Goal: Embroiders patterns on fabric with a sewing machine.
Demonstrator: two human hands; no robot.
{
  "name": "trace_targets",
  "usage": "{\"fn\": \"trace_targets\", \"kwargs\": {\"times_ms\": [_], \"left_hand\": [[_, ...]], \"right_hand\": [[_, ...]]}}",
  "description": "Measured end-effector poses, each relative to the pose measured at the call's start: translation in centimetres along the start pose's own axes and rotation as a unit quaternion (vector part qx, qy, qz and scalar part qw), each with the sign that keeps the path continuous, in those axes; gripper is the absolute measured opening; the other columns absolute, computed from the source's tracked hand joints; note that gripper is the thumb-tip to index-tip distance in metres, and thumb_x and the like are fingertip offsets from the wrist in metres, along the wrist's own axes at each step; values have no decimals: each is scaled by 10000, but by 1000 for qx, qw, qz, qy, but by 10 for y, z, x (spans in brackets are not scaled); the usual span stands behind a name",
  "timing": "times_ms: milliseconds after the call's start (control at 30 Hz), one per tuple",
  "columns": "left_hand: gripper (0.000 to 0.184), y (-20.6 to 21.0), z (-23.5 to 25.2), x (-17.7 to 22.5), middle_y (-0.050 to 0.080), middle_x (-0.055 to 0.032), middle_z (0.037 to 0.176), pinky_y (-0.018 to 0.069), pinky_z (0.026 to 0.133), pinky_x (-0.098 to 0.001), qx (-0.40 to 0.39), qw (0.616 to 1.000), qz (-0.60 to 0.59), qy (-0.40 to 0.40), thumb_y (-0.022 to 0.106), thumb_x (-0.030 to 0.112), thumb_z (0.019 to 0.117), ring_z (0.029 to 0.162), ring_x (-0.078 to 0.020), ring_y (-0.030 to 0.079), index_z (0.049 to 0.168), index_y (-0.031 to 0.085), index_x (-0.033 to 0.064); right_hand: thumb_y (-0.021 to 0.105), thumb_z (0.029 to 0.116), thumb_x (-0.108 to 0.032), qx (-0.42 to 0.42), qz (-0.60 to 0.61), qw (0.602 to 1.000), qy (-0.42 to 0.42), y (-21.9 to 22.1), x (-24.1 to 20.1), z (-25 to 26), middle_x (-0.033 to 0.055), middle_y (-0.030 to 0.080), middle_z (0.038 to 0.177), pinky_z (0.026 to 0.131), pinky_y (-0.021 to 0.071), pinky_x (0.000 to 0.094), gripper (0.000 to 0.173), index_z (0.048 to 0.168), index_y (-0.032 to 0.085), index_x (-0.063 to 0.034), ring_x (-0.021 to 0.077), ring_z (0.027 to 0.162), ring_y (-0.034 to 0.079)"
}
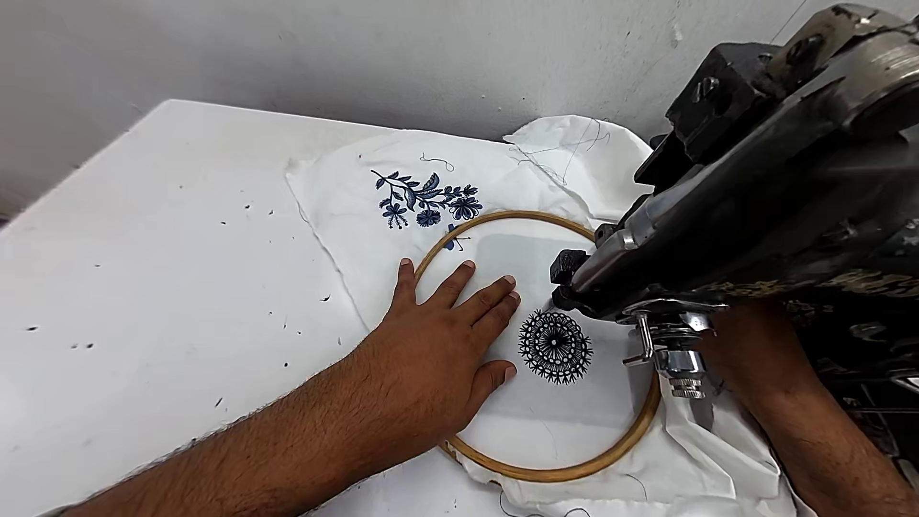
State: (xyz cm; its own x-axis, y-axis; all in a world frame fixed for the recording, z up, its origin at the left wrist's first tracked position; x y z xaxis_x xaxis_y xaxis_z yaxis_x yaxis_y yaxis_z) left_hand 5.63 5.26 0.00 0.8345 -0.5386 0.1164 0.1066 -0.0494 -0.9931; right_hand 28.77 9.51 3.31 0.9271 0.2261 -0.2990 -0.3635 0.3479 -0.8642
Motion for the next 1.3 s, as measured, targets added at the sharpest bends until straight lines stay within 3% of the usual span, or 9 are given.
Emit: {"fn": "trace_targets", "kwargs": {"times_ms": [233, 400, 633, 733, 900, 1100, 1300], "left_hand": [[655, -1, -2, -2, 375, 76, 1649, 188, 1103, -826, -6, 1000, 3, -7, 309, 581, 1040, 1544, -314, 298, 1571, 453, 224], [653, 1, -3, 2, 377, 71, 1649, 188, 1092, -838, -1, 1000, 2, 3, 303, 574, 1043, 1541, -323, 304, 1567, 459, 215], [657, 0, -2, 0, 378, 65, 1648, 198, 1088, -834, -4, 1000, 6, 0, 305, 575, 1042, 1539, -331, 306, 1567, 456, 212], [663, 1, -3, 3, 373, 69, 1651, 190, 1085, -840, -4, 1000, 6, 5, 300, 579, 1042, 1542, -331, 299, 1570, 453, 208], [658, 0, -2, -1, 388, 60, 1643, 193, 1087, -833, 4, 1000, 5, 1, 311, 576, 1037, 1537, -333, 309, 1562, 467, 209], [652, -1, -6, 0, 393, 54, 1640, 205, 1084, -833, -9, 1000, 6, -2, 336, 566, 1031, 1535, -336, 313, 1558, 472, 208], [650, 0, -2, -1, 388, 69, 1643, 210, 1095, -823, 1, 1000, 12, -5, 309, 571, 1041, 1536, -321, 316, 1561, 466, 215]], "right_hand": [[673, 910, -324, -2, 4, 1000, 10, 2, 0, -2, 237, 667, 950, 756, 489, 556, 382, 1017, 666, 42, 368, 932, 662], [677, 890, -280, -7, -17, 1000, -20, -1, -3, 1, 210, 665, 914, 732, 490, 552, 305, 977, 676, 12, 348, 913, 664], [699, 897, -276, -5, 0, 1000, -6, 0, -2, 0, 248, 672, 965, 762, 490, 603, 334, 1027, 678, 31, 403, 951, 665], [679, 893, -309, -6, -15, 1000, -16, -3, -4, 1, 224, 671, 946, 752, 492, 573, 348, 1006, 678, 20, 374, 940, 666], [699, 891, -233, 1, 8, 1000, 12, -2, -4, -2, 253, 665, 952, 754, 484, 585, 307, 1010, 671, 48, 396, 939, 659], [705, 879, -236, -12, 24, 1000, 15, 1, -2, -1, 209, 674, 953, 757, 491, 565, 283, 1012, 682, 13, 350, 939, 664], [680, 910, -303, 1, 13, 1000, 4, 2, 0, 0, 221, 674, 988, 781, 498, 562, 342, 1041, 678, 13, 355, 972, 664]]}}
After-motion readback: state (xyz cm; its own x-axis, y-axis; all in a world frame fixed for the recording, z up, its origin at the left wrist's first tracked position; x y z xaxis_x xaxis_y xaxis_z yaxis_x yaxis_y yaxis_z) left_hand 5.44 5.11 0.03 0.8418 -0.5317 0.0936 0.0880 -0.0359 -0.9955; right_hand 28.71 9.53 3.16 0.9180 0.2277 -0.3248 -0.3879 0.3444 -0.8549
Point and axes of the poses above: each hand's wrist, its own z-axis towards the middle knuckle, its own y-axis out of the palm, x = y × z, the point moved 9 cm from there along z, towards the middle knuckle
